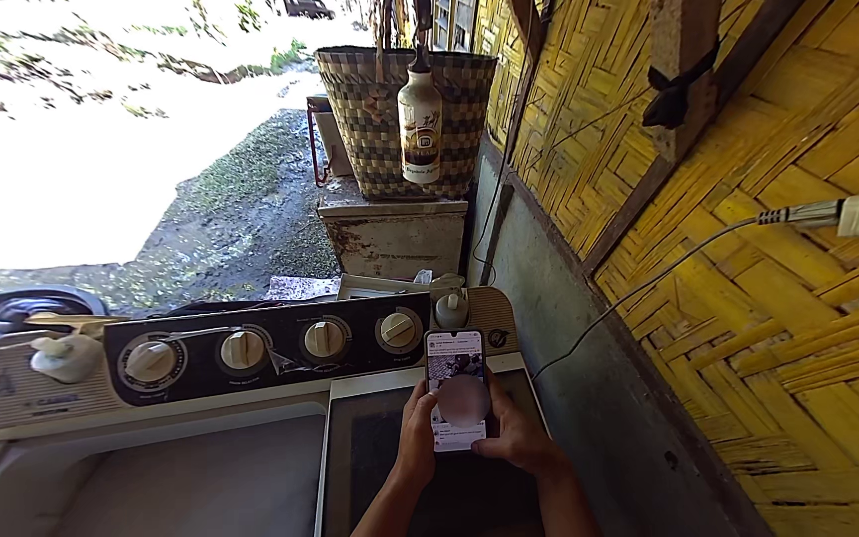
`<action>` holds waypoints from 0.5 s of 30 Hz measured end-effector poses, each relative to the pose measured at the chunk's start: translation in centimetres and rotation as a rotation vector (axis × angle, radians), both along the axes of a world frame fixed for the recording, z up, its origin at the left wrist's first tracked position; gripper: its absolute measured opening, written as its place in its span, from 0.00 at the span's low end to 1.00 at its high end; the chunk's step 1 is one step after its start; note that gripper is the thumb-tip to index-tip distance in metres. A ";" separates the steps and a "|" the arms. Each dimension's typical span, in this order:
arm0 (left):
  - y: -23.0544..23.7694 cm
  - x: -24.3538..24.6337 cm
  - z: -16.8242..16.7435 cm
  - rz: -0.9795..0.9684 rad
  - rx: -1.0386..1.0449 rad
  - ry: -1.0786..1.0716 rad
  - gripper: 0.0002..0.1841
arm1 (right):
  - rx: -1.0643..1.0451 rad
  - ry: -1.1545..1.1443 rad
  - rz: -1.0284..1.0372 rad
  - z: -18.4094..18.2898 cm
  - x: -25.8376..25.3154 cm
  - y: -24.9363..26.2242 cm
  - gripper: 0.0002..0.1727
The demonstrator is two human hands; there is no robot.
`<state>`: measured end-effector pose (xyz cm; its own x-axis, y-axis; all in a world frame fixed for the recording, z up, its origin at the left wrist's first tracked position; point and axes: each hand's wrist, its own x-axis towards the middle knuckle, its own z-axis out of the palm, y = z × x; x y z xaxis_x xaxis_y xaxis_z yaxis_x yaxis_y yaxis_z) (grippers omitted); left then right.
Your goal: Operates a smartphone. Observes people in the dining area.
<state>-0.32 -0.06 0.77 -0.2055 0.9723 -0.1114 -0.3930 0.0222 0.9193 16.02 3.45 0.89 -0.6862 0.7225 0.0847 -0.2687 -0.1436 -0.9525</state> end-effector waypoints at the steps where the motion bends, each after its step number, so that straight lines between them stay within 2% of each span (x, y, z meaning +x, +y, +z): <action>1: 0.0 0.0 0.0 -0.007 0.005 0.001 0.23 | 0.003 0.003 0.004 -0.1 0.0 0.1 0.69; 15: 0.0 0.0 -0.1 -0.008 0.014 -0.012 0.23 | 0.009 0.017 0.014 -0.3 0.1 0.1 0.69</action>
